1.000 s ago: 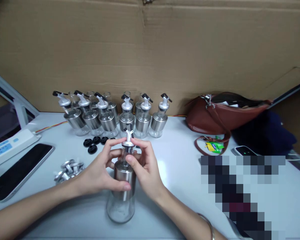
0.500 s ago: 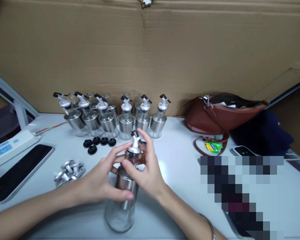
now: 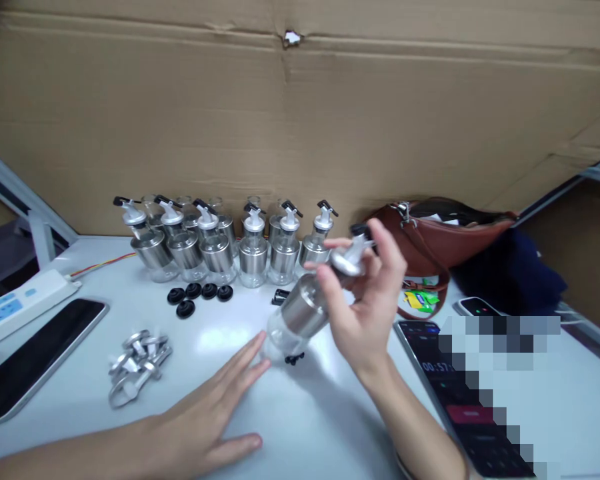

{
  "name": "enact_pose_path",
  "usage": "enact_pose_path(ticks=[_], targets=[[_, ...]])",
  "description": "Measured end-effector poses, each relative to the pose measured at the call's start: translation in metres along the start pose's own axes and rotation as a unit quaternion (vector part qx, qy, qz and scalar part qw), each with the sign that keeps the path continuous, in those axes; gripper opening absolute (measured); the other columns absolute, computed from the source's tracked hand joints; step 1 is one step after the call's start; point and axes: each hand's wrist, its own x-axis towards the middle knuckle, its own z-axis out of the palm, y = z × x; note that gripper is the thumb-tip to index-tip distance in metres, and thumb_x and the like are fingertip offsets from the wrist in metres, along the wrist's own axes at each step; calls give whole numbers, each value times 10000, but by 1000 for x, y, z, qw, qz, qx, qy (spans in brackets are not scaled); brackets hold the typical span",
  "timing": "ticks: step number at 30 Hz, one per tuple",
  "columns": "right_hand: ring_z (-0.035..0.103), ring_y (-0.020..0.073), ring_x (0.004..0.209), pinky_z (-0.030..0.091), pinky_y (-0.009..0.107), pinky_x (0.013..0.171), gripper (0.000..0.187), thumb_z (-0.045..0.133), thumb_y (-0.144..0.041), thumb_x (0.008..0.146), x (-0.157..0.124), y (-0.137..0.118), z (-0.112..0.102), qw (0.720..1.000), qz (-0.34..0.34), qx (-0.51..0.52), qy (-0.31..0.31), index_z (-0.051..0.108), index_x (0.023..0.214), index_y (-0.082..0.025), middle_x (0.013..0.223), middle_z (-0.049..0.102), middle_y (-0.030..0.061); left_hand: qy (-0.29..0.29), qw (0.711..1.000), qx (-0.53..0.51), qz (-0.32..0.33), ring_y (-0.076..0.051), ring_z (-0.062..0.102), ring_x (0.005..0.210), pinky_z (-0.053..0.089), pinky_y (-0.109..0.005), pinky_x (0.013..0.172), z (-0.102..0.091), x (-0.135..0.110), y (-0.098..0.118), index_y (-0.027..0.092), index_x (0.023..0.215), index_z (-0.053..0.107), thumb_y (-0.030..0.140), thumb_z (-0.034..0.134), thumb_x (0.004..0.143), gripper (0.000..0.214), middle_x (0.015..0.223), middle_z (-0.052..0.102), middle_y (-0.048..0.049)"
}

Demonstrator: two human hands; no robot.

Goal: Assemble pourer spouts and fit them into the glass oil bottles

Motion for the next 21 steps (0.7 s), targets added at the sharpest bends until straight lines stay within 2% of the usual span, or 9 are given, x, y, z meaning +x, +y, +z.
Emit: enact_pose_path(ticks=[1,3,6,10,14,17,21], targets=[[597,272,1102,593,427,788,564,616,-244,890,8,7,-4,999,-12,-39,25,358,1371,-382,1162,559,76,-37,999,24,-2,-376,30,1465,275,-612,1123,1,-3,0,255,1508,82,249,672,840,892,1609,-5,-193],[561,293,1168,556,468,871,572,589,-303,907,21,26,-9,991,-18,-127,31,312,1406,-341,1192,563,105,-103,993,62,11,-398,97,1454,278,-615,1116,0,-6,1,167,1467,276,279,669,846,743,1590,107,-226],[646,300,1023,542,508,854,600,542,-374,919,35,57,-11,977,-29,-211,4,250,1431,-267,1176,580,138,-151,983,98,39,-401,186,1438,272,-619,1114,-4,-3,4,117,1395,424,323,630,877,594,1555,237,-231],[675,284,968,540,501,840,589,475,-405,932,45,90,-1,975,-50,-215,1,216,1431,-229,1162,575,154,-131,986,99,39,-384,213,1438,298,-575,1124,-6,0,3,109,1356,477,369,610,884,555,1549,270,-220],[653,283,1037,546,492,840,597,477,-417,921,48,115,11,975,-51,-215,-18,207,1415,-220,1190,574,162,-110,986,104,65,-363,266,1430,296,-532,1142,-5,-3,-1,109,1327,510,414,532,928,502,1523,349,-209],[641,275,1069,530,496,879,588,451,-422,929,48,128,16,976,-56,-211,-22,188,1408,-204,1248,541,181,-109,984,120,73,-345,316,1416,293,-515,1147,-4,-5,-3,106,1333,500,435,493,945,508,1489,412,-210],[621,274,1095,494,518,931,566,413,-423,937,44,135,17,973,-71,-216,-39,187,1403,-194,1250,529,180,-109,981,137,79,-336,313,1419,288,-507,1151,-3,-6,-2,109,1342,487,445,453,958,511,1494,405,-205]])
